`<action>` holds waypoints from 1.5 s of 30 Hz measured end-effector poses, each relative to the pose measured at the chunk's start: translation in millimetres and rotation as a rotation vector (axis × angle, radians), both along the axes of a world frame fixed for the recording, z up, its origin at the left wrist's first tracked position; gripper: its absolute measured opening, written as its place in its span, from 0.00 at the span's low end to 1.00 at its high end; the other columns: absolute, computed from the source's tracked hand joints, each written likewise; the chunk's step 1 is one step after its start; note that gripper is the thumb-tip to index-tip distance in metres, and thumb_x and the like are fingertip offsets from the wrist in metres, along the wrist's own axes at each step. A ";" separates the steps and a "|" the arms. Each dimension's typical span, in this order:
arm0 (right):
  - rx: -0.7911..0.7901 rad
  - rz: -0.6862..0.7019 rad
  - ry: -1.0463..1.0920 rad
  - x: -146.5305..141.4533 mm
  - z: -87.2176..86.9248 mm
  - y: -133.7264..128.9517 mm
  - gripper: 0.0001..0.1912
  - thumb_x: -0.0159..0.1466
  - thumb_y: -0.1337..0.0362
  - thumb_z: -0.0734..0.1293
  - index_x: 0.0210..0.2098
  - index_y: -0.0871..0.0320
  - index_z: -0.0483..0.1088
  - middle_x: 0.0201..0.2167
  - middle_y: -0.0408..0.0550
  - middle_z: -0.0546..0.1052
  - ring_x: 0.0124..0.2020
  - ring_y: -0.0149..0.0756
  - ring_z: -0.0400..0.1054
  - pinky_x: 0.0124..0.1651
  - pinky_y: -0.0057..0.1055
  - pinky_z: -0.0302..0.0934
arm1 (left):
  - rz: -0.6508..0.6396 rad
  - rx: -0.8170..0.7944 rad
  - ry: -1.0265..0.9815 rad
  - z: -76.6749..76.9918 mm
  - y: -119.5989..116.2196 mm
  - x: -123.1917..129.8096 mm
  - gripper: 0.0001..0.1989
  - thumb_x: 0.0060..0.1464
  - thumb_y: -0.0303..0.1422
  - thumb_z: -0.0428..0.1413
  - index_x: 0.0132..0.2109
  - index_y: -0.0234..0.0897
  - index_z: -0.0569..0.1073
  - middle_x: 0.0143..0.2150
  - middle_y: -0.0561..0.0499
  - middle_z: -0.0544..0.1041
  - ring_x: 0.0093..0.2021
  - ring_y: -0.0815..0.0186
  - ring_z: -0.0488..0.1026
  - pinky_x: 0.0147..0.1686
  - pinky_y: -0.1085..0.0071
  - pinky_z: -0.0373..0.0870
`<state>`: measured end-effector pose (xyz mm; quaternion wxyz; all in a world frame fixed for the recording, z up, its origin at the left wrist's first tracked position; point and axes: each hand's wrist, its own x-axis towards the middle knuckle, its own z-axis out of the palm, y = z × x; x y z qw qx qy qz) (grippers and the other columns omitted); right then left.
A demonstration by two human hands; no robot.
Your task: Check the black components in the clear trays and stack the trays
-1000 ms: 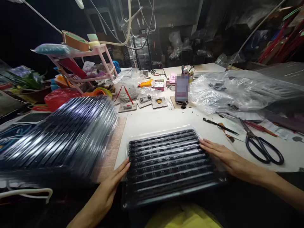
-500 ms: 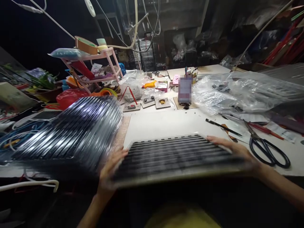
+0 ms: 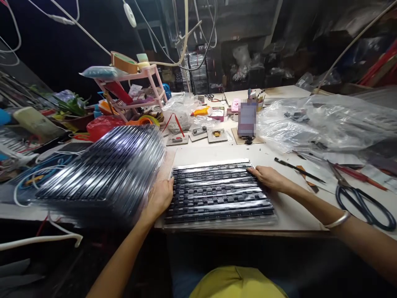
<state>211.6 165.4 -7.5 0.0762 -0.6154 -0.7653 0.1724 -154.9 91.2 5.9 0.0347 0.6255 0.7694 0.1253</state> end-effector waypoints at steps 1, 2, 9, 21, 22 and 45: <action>-0.008 0.012 -0.063 -1.2 0.8 -0.2 0.25 0.67 0.48 0.54 0.23 0.58 0.65 0.22 0.52 0.73 0.27 0.43 0.70 0.31 0.35 0.61 | -0.014 -0.025 0.040 -2.5 -0.6 1.6 0.25 0.61 0.40 0.38 0.31 0.30 0.74 0.33 0.34 0.76 0.38 0.49 0.75 0.37 0.56 0.68; -0.006 0.018 -0.124 -3.4 2.6 -1.2 0.24 0.67 0.48 0.55 0.25 0.59 0.67 0.22 0.54 0.73 0.28 0.46 0.71 0.33 0.38 0.61 | -0.030 -0.039 0.079 -4.0 -0.7 3.6 0.25 0.61 0.40 0.38 0.33 0.28 0.75 0.38 0.30 0.76 0.41 0.46 0.73 0.39 0.53 0.67; 0.170 0.307 -0.260 -48.7 6.3 -12.6 0.24 0.70 0.59 0.51 0.63 0.61 0.54 0.64 0.60 0.55 0.64 0.53 0.48 0.59 0.51 0.47 | -0.304 -0.078 0.199 -11.4 12.6 33.5 0.29 0.63 0.42 0.34 0.66 0.33 0.51 0.69 0.43 0.48 0.68 0.55 0.41 0.63 0.50 0.40; 0.248 0.639 -0.098 -73.9 -10.2 -4.7 0.34 0.67 0.43 0.49 0.66 0.55 0.47 0.67 0.55 0.42 0.67 0.50 0.34 0.62 0.58 0.34 | -0.437 -0.027 0.176 -16.5 19.5 52.2 0.37 0.58 0.55 0.37 0.66 0.36 0.51 0.69 0.41 0.49 0.68 0.52 0.44 0.63 0.49 0.38; 0.262 0.631 -0.092 -75.5 -10.4 -6.1 0.34 0.67 0.44 0.50 0.66 0.57 0.48 0.67 0.56 0.43 0.67 0.49 0.34 0.63 0.56 0.35 | -0.429 -0.014 0.176 -16.7 20.7 54.4 0.37 0.58 0.54 0.38 0.65 0.33 0.54 0.68 0.38 0.52 0.67 0.50 0.46 0.63 0.51 0.41; 0.182 0.056 0.173 -35.8 -18.5 -58.0 0.25 0.69 0.59 0.51 0.63 0.60 0.56 0.67 0.53 0.47 0.65 0.52 0.43 0.62 0.52 0.48 | -0.251 0.074 -0.082 -37.6 -34.0 1.4 0.30 0.62 0.41 0.36 0.62 0.23 0.60 0.64 0.32 0.58 0.65 0.50 0.54 0.61 0.51 0.53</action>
